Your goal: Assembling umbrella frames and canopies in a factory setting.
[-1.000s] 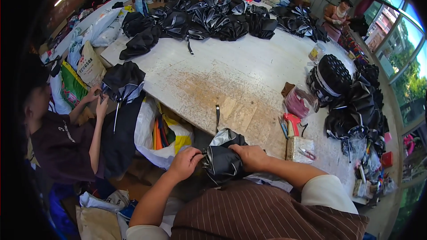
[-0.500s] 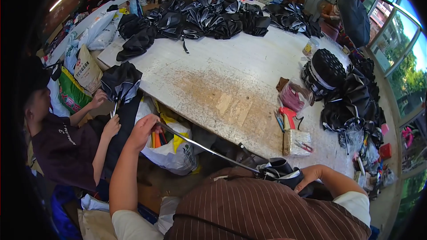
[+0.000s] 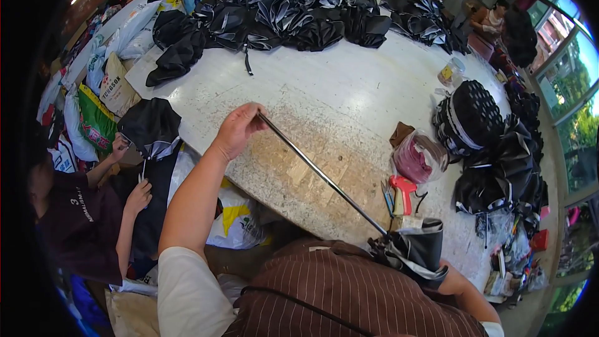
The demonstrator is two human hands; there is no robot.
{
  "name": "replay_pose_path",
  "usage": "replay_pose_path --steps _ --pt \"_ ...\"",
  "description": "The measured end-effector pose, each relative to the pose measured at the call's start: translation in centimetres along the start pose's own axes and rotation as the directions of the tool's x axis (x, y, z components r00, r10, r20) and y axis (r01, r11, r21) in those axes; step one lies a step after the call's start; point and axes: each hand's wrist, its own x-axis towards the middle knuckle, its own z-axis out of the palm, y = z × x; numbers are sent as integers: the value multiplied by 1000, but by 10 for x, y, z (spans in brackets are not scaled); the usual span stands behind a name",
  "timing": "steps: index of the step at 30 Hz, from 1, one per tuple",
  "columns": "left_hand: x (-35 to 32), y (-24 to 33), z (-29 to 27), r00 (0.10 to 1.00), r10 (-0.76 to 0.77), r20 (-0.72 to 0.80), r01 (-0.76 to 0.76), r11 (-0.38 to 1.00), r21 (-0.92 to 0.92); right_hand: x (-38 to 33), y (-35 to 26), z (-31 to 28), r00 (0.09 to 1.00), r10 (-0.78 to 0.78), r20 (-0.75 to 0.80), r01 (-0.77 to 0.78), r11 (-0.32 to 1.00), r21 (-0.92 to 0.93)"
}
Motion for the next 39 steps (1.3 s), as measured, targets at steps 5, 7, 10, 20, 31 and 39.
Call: replay_pose_path --steps 5,7,10,20,31,39 --pt "18 -46 -55 955 23 -297 157 808 568 110 -80 -115 734 -509 -450 322 844 -429" --pt "9 -91 -70 948 68 -311 220 565 795 177 -117 -176 677 -443 -588 263 891 -369" --pt "-8 -132 -58 934 295 -204 215 -6 977 302 -165 -264 627 -436 -646 171 886 -432" --pt "5 -114 -51 958 176 -227 215 86 973 610 -200 -363 550 -401 -733 -357 680 -640" --pt "4 -121 -52 967 194 -167 161 48 986 524 -151 -302 858 -407 -313 -50 541 -839" --pt "-2 -118 -52 963 218 -159 147 72 986 311 -127 -232 933 -207 -294 -8 805 -593"
